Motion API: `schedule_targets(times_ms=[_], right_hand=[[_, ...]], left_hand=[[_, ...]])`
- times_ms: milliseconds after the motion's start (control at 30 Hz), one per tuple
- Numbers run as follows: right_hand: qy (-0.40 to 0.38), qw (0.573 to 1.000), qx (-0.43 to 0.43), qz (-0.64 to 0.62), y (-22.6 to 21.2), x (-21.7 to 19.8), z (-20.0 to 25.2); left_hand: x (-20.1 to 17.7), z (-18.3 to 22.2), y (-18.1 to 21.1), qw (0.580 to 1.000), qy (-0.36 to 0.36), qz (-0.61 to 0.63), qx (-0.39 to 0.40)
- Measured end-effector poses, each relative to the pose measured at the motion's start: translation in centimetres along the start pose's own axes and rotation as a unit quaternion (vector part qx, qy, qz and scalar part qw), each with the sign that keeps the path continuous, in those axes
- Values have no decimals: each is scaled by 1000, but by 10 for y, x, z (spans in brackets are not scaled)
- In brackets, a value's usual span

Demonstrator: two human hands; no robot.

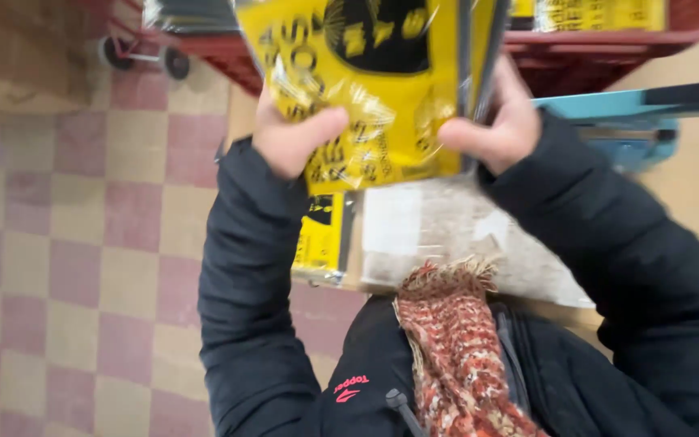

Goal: Sealing small plastic bags using an impulse sealer and organizing them into stacks.

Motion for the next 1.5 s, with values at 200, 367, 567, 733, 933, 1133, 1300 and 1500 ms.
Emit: schedule_targets(times_ms=[200, 367, 567, 733, 933, 1133, 1300, 1500], right_hand=[[-10, 983, 142, -113, 182, 133, 11], [37, 968, 244, -41, 282, 164, 16], [51, 967, 242, 65, 357, 133, 29], [45, 978, 202, 39, 317, 125, 54], [48, 972, 229, 15, 245, 114, 127], [193, 948, 252, 34, 212, 39, 267], [377, 895, 198, 130, 156, -44, 361], [471, 845, 192, 166, 126, -129, 439]], left_hand=[[-158, 114, -70, 980, 128, -44, -142], [-249, 136, -158, 982, 124, -11, -143], [-319, 128, -253, 941, 124, -291, -122], [-306, 130, -235, 871, 129, -462, -106], [-240, 134, -149, 785, 112, -600, 110], [-156, 167, -146, 981, 119, -152, 16], [-57, 173, -209, 981, 35, -89, -167], [49, 154, -221, 964, -77, -209, -147]])
Point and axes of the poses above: each hand's wrist, its own z-axis away from the middle knuckle, its own x-axis out of the palm, y = z × x, the point moved 10 cm from there along -z, towards the middle knuckle, and after that the axes turned 7 degrees about z, right-handed, at the moved point
